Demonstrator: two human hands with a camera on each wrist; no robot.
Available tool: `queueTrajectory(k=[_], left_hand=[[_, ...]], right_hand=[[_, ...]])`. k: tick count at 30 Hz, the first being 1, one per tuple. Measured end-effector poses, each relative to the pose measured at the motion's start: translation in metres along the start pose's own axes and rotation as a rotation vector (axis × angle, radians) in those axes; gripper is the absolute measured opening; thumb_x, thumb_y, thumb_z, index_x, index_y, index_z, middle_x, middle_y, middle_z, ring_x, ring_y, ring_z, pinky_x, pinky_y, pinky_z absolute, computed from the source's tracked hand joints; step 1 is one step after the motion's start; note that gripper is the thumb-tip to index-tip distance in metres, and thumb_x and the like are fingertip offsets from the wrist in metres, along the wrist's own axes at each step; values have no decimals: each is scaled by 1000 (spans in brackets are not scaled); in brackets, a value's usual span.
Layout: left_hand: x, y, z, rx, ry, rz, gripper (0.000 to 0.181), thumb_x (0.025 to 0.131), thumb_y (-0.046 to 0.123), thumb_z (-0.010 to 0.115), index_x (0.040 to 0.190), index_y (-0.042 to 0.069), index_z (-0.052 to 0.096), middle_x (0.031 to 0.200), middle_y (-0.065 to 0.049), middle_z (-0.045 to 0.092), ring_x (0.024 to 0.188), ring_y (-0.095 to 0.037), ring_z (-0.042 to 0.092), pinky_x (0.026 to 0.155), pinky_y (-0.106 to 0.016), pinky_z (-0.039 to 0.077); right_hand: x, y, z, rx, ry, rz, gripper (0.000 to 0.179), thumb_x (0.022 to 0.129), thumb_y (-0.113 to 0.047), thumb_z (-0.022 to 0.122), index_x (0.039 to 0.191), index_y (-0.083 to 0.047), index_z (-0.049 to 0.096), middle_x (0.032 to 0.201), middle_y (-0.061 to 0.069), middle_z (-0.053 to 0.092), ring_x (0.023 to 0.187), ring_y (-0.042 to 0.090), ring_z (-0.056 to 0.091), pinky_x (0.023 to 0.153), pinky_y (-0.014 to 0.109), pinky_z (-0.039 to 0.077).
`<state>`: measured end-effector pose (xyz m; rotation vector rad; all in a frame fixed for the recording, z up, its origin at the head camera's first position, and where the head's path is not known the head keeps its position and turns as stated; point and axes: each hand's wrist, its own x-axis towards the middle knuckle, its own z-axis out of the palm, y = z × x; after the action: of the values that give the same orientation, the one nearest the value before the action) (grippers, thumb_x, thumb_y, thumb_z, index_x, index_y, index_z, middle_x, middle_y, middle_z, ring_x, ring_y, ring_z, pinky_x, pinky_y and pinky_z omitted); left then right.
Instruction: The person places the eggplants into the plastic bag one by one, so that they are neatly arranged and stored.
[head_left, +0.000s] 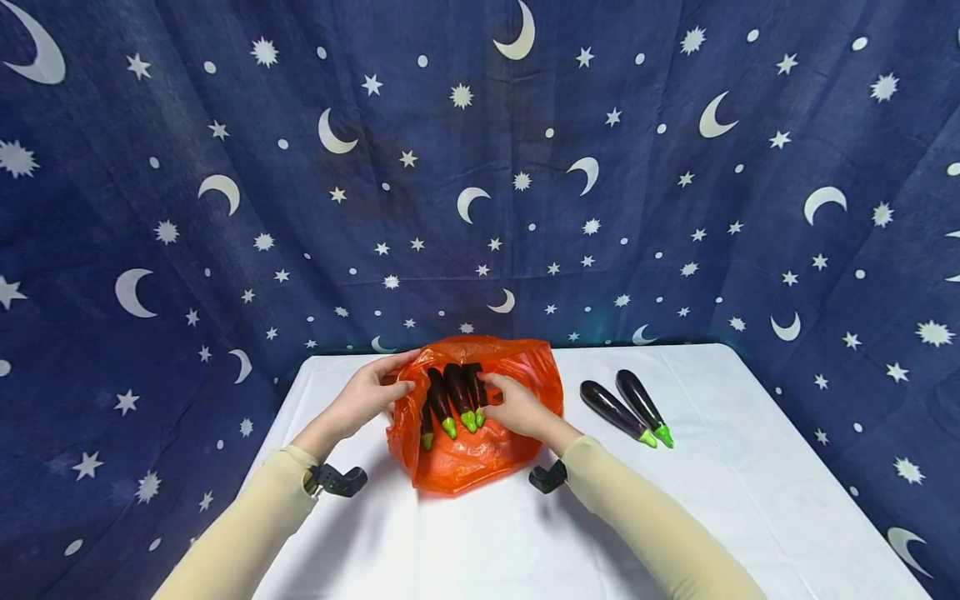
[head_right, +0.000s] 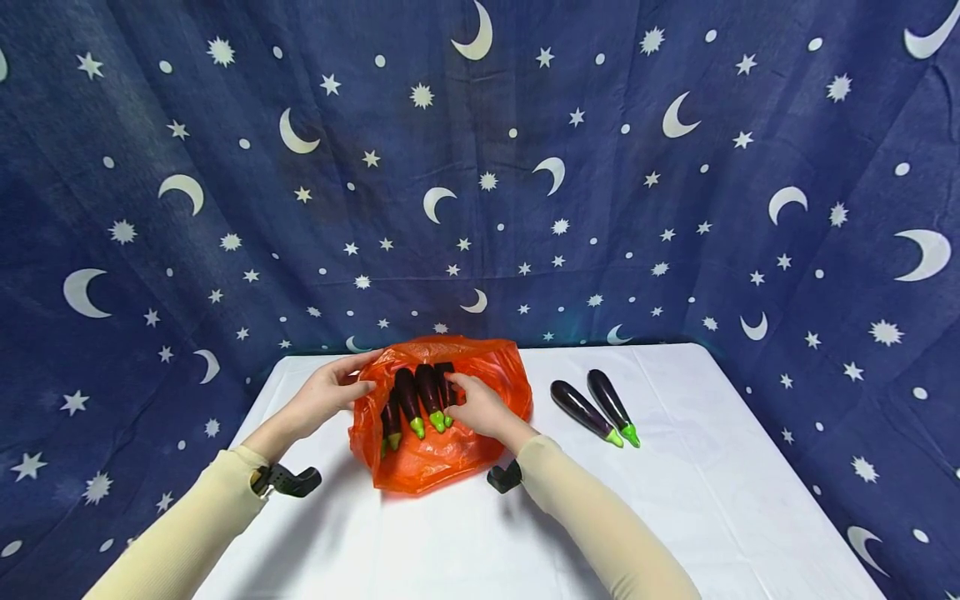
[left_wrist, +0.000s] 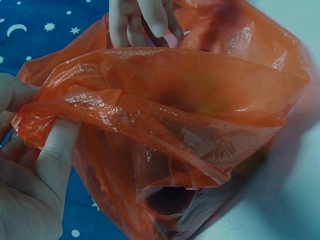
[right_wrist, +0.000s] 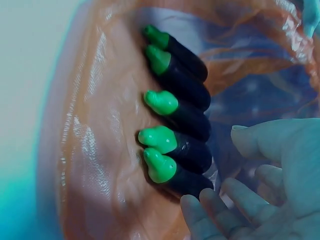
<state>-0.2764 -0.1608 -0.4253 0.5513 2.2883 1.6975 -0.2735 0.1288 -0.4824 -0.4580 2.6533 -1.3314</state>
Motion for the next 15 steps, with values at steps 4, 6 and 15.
queueTrajectory(k=[4, 6, 15], left_hand=[[0, -1, 0, -1, -2, 4, 57, 98, 6, 62, 153, 16, 50, 113, -15, 68, 71, -21, 64, 62, -55, 58], [0, -1, 0, -3, -3, 2, 57, 98, 7, 62, 153, 16, 50, 115, -16, 68, 72, -22, 64, 61, -52, 58], [0, -3, 0, 11, 1, -10, 57, 98, 9, 63, 153, 18, 50, 116, -15, 68, 75, -25, 65, 63, -58, 57]], right_hand=[[-13, -2, -6, -20, -4, -11, 65, 93, -13, 73, 152, -9, 48, 147, 14, 53, 129, 36, 54, 105, 53, 46], [-19, -3, -9, -17, -6, -14, 66, 92, -14, 73, 153, -12, 48, 147, 14, 53, 126, 36, 56, 103, 53, 48], [-41, 3, -22, 2, 31, -38, 62, 92, -18, 74, 150, -14, 52, 138, 10, 60, 119, 32, 60, 98, 51, 50]])
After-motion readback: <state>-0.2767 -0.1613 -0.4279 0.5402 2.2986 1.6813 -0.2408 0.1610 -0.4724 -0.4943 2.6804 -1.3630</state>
